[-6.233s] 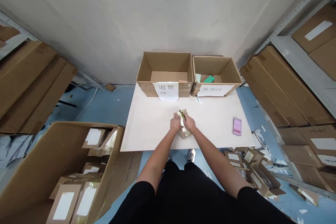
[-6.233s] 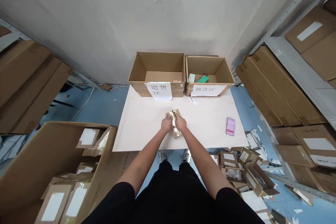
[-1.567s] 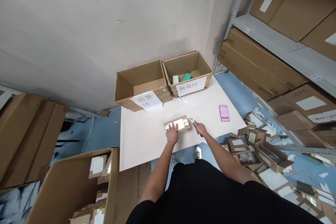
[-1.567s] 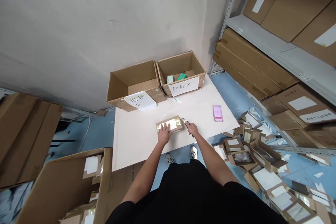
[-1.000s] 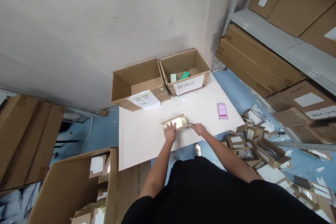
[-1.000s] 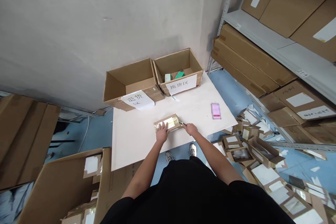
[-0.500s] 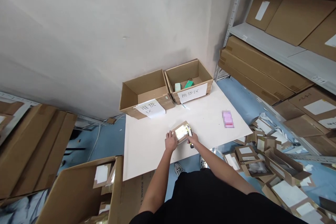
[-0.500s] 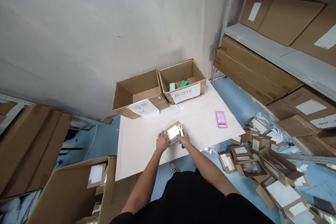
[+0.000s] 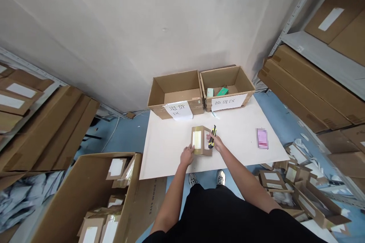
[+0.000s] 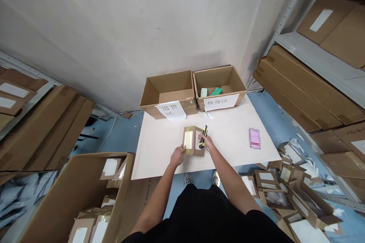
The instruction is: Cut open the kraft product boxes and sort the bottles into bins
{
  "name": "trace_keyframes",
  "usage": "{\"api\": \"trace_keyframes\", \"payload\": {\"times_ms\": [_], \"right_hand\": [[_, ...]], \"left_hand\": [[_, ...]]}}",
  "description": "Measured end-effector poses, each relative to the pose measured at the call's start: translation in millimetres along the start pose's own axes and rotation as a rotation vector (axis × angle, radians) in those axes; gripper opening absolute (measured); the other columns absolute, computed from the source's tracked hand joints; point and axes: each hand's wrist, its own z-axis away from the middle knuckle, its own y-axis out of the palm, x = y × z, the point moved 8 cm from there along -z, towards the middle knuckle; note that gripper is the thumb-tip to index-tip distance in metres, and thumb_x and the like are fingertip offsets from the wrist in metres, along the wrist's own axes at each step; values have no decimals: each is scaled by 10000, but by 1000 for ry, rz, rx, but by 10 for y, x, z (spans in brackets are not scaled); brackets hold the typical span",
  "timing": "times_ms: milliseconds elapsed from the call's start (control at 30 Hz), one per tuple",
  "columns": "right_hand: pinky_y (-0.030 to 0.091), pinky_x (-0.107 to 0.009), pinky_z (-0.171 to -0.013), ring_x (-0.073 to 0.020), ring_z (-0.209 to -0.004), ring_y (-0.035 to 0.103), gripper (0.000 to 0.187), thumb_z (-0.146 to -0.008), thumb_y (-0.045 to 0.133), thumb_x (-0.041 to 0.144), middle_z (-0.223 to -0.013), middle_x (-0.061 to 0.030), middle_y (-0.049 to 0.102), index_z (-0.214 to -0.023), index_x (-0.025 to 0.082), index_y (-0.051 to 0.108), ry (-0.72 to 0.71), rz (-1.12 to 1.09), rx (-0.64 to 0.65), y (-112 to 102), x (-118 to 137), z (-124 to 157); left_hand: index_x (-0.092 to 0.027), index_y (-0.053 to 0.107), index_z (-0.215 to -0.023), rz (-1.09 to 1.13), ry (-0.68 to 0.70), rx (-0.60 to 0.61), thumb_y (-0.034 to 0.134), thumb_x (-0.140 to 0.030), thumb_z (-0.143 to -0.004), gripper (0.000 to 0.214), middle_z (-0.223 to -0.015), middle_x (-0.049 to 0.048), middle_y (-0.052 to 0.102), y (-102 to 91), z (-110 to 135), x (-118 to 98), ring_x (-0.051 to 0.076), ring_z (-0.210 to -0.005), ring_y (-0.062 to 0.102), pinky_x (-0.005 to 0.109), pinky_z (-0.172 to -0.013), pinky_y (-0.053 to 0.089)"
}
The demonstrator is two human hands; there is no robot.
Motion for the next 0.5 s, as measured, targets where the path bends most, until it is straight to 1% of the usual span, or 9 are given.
{"api": "trace_keyframes", "payload": {"times_ms": [67,100,133,167,233,300,367,433,500], "right_hand": [[592,-296,-686,-244,-882,764,306,-896,735,475,-975,-136,795,-974,195,642,11,-43,16,81,-118,51],[588,-290,-684,-241,-882,760,325,-880,745,490,-972,-135,793,-969,196,640,13,-26,-6,103,-182,76],[580,-282,-678,-236,-875,754,343,-859,756,505,-958,-129,790,-953,196,641,11,15,-43,120,-248,99],[570,-274,-671,-232,-865,747,359,-834,769,519,-936,-120,785,-929,195,644,9,69,-80,145,-316,122],[554,-264,-673,-231,-858,732,383,-785,788,542,-885,-96,771,-873,195,655,3,177,-118,251,-451,161],[552,-266,-699,-237,-873,728,383,-752,797,547,-856,-78,761,-839,197,668,5,238,-111,411,-574,189],[562,-277,-733,-244,-899,734,371,-745,792,537,-865,-74,764,-850,198,682,17,228,-104,561,-649,213],[570,-286,-750,-244,-895,739,358,-754,785,518,-872,-77,767,-873,194,688,30,186,-124,665,-646,239],[575,-290,-745,-240,-870,739,356,-775,776,512,-870,-83,766,-895,190,684,33,139,-127,765,-568,267]], "left_hand": [[-228,500,-1570,79,-199,-25,448,-231,-987,584,-1735,100,330,-107,-13,453,301,-1538,401,431,-1203,411],[-208,476,-1584,133,-262,-45,431,-248,-997,590,-1733,114,331,-142,-15,619,294,-1546,398,423,-1208,408],[-192,436,-1608,190,-292,-59,409,-264,-1009,603,-1728,120,341,-156,-22,733,278,-1555,390,406,-1218,400],[-184,384,-1634,245,-285,-65,384,-276,-1020,621,-1720,118,358,-149,-36,787,256,-1562,383,383,-1231,386],[-175,275,-1677,319,-219,-36,372,-285,-1022,671,-1713,111,375,-73,-75,773,231,-1566,379,347,-1244,371],[-165,187,-1698,330,-179,25,411,-278,-997,744,-1736,127,320,56,-98,698,256,-1547,413,355,-1230,396],[-161,132,-1706,313,-167,74,445,-264,-970,807,-1757,152,248,171,-99,634,294,-1521,452,382,-1211,421],[-165,98,-1710,297,-145,103,458,-255,-956,841,-1767,166,204,224,-83,618,318,-1503,475,396,-1201,433],[-164,95,-1709,275,-134,123,477,-246,-940,863,-1762,184,205,213,-52,709,338,-1470,514,410,-1174,457]]}}
